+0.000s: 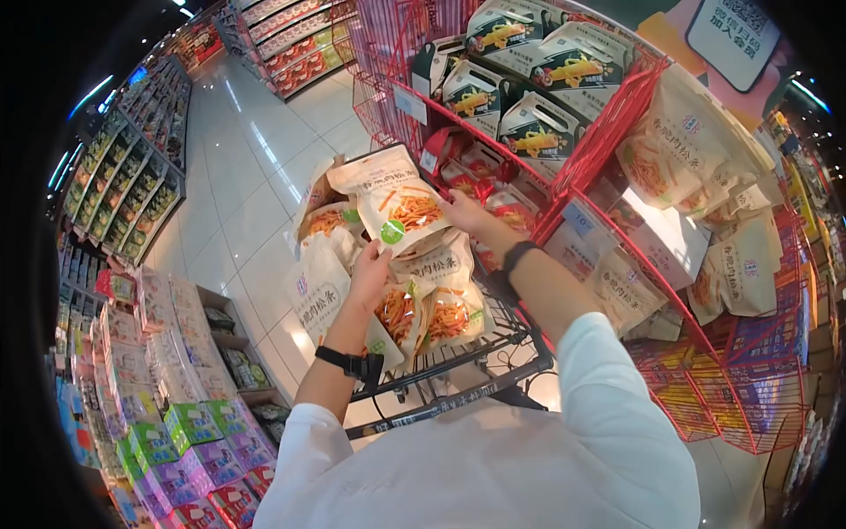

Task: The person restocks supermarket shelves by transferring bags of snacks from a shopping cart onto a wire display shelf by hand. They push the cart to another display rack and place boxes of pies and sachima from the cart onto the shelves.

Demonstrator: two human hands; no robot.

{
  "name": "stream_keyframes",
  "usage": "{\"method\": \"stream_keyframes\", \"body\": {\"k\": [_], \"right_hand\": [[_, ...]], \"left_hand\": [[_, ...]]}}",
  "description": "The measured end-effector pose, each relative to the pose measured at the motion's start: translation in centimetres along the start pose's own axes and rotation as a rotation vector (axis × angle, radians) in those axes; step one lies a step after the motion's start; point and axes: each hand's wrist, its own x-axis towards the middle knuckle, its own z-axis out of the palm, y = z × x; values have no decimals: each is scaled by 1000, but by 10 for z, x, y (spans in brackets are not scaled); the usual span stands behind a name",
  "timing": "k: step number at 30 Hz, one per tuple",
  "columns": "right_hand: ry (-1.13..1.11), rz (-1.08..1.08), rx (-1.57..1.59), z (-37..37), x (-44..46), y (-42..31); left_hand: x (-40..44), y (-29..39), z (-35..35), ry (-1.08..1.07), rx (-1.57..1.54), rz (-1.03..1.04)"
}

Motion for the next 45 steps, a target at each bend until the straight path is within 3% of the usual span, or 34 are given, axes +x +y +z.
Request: {"method": "stream_keyframes", "body": {"k": [3, 5, 7, 9, 12, 14, 19, 26, 28, 30, 32, 34, 36, 38, 42, 45], "right_hand": [[-94, 32, -52, 17, 13, -4], [-155, 12, -80, 27, 62, 47], [-170, 97, -56, 25, 52, 48], [-209, 217, 206, 16, 11, 25], [-398, 314, 382, 0, -4, 23], [-500, 398, 627, -6, -19, 22], [-738, 229, 855, -11, -49, 51], [-617, 104, 1084, -33, -113, 57], [-641, 33, 1118, -44, -135, 53], [-431, -228, 1162, -62, -189, 24], [-447, -418, 1285, -72, -185, 42], [-356, -465, 1309, -97, -227, 29], [-415, -640, 1309, -118, -238, 46], [-232, -665, 1186, -141, -254, 58], [-133, -696, 1189, -189, -300, 89], [39, -695, 1167, -225, -322, 124]], "left_hand": [[5, -9, 3, 46, -119, 166], [10, -8, 4, -40, -146, 296], [1, 8, 12, -47, -194, 275], [-27, 50, 18, -47, 161, 249], [-31, 59, 37, -143, -6, 432], [-35, 64, 49, -206, -17, 391], [-54, 72, 74, -351, 269, 512], [-116, 111, 111, -247, 611, 774], [-132, 122, 120, -217, 669, 958], [-151, 135, 130, -291, 629, 923], [-167, 145, 140, -368, 590, 875], [-181, 155, 150, -450, 508, 1189], [-201, 167, 158, -485, 452, 1176], [-212, 176, 163, -629, 276, 1218], [-206, 172, 176, -887, -29, 1081], [-181, 153, 188, -909, -168, 1000]]}}
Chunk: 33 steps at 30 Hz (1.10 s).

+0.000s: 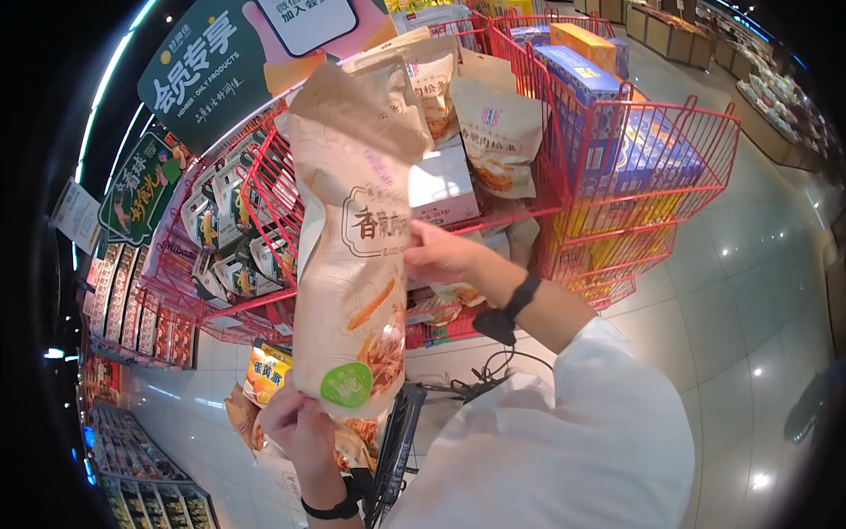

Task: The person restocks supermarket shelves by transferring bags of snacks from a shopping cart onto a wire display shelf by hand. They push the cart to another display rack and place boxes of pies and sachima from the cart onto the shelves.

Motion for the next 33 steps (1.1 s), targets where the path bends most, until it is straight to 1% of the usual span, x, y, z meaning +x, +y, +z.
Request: {"method": "stream_keyframes", "body": {"k": [1, 2, 3, 4, 5, 7, 8, 9, 10, 11, 12, 13, 14, 15, 16, 17, 18, 20, 22, 23, 25, 26, 30, 32, 33], "right_hand": [[58, -3, -37, -2, -6, -17], [107, -62, -84, -3, -14, -35], [120, -141, -103, -6, -19, -51], [138, -174, -153, -2, -22, -71], [293, -182, -210, 5, -26, -90], [390, -289, -306, -2, -23, -123], [442, -317, -358, -6, -22, -136], [492, -349, -411, -12, -20, -149], [484, -343, -414, -22, -17, -160], [593, -405, -549, -37, -13, -167], [702, -467, -682, -51, -8, -173], [697, -462, -679, -64, -1, -176], [736, -490, -820, -77, 6, -178], [772, -515, -962, -91, 13, -178], [745, -524, -989, -105, 21, -175], [736, -512, -984, -119, 29, -170], [722, -545, -981, -134, 39, -165], [685, -574, -972, -143, 54, -158], [837, -357, -1079, -148, 61, -155], [816, -349, -1077, -152, 65, -153], [858, -373, -1091, -170, 69, -146], [792, -377, -953, -182, 73, -144], [720, -341, -900, -211, 87, -139], [924, -385, -1065, -212, 97, -131], [916, -374, -1063, -206, 99, -127]], "left_hand": [[3, -11, -1, 8, -1, 11], [8, -23, -1, 117, -10, -173], [20, -28, 7, 158, -22, -268], [33, -31, 16, 200, -37, -363], [51, -35, 30, 172, -53, -365], [73, -44, 47, 71, -207, -416], [74, -52, 48, 57, -99, -489], [72, -67, 47, 10, -82, -487], [72, -73, 50, -2, -118, -537], [71, -78, 54, -15, -153, -586], [69, -84, 56, -7, -151, -585], [67, -88, 58, -38, -161, -625], [65, -90, 59, -68, -170, -668], [63, -89, 59, -59, -166, -674], [61, -89, 60, -70, -146, -661], [59, -87, 59, -79, -124, -647], [58, -84, 58, -70, -107, -644], [54, -81, 53, -38, -88, -655], [51, -78, 47, 8, -63, -667], [48, -77, 44, 29, -56, -667], [41, -77, 39, 72, -40, -657], [39, -75, 37, 82, -1, -659], [24, -68, 33, 145, -26, -699], [16, -64, 30, 173, -20, -699], [12, -62, 27, 184, -15, -695]]}}
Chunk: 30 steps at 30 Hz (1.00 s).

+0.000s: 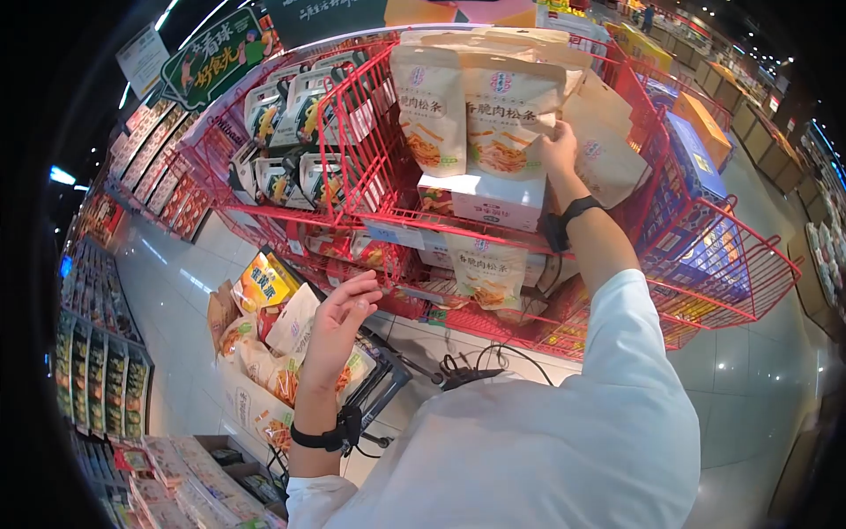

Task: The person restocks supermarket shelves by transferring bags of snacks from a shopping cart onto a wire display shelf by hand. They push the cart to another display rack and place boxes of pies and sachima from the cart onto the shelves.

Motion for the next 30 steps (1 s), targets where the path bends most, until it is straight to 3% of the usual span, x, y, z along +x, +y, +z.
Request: {"method": "stream_keyframes", "body": {"k": [2, 4, 6, 8, 10, 12, 14, 16, 20, 24, 30], "right_hand": [[275, -165, -281, 7, -8, -7], [239, -158, -283, 9, -15, -19], [412, -256, -460, 18, -34, -43], [408, -288, -463, 25, -44, -56], [588, -463, -547, 40, -57, -73], [299, -666, -266, 51, -89, -124], [-154, -611, 417, 69, -139, -192], [-531, -850, 730, 73, -182, -256], [-1057, -1049, 685, 59, -239, -322], [-1264, -1150, 548, 63, -261, -335], [-1175, -1195, 389, 77, -239, -336]], "left_hand": [[-9, -1, -9, 19, 18, -11], [-19, -1, -19, 53, -3, 12], [-30, 5, -27, 98, -8, -35], [-42, 6, -42, 163, 9, -28], [-55, 3, -58, 238, 7, -36], [-70, 15, -66, 314, 35, -56], [-84, 16, -79, 367, 49, -74], [-97, 17, -92, 328, 91, -2], [-111, 27, -97, 400, 125, -11], [-120, 34, -98, 437, 110, -4], [-133, 29, -109, 458, 91, 43]]}}
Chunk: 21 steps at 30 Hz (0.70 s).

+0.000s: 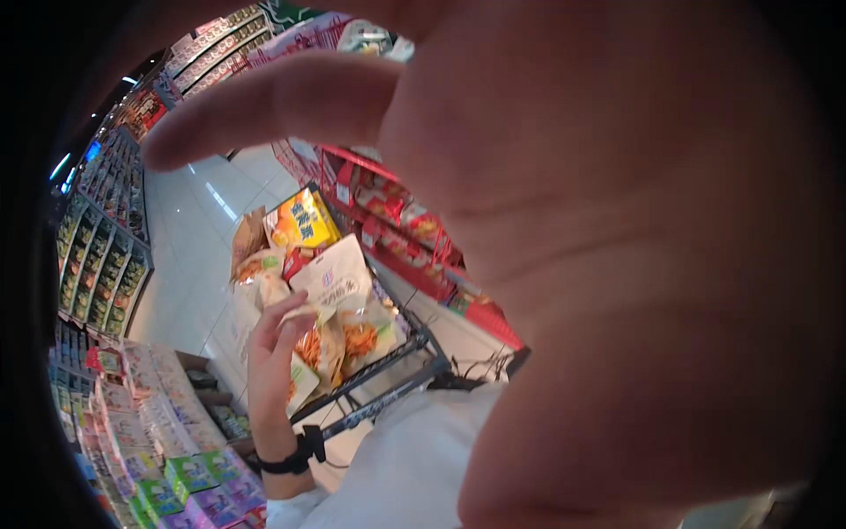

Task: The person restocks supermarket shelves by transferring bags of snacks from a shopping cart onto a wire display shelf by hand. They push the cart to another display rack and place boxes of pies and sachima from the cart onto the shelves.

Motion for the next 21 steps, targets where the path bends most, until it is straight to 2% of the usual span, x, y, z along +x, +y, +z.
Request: {"method": "stream_keyframes", "body": {"k": [2, 5, 8, 10, 12, 14, 16, 18, 20, 21], "right_hand": [[38, 19, -77, -13, 5, 11], [104, 36, -223, -41, 25, 24], [203, 13, -368, -75, 54, 39], [251, -18, -473, -98, 75, 47], [304, -55, -556, -120, 96, 54], [345, -104, -618, -137, 112, 53], [367, -145, -676, -146, 123, 47], [355, -195, -731, -144, 130, 39], [321, -231, -775, -135, 129, 38], [322, -231, -773, -129, 126, 40]], "left_hand": [[0, 3, 1, -7, 67, -84], [1, -10, 3, -16, -56, -40], [0, -19, 1, -44, -25, 41], [-4, -14, -1, -153, -39, -53], [-7, -22, 2, -116, -51, 10], [-11, -14, 7, -69, 1, -19], [-5, -40, -5, -145, 110, 204], [-13, -6, 2, -101, -174, -145], [-10, -37, -7, -76, -186, -80], [2, -35, -2, 10, -256, -109]]}}
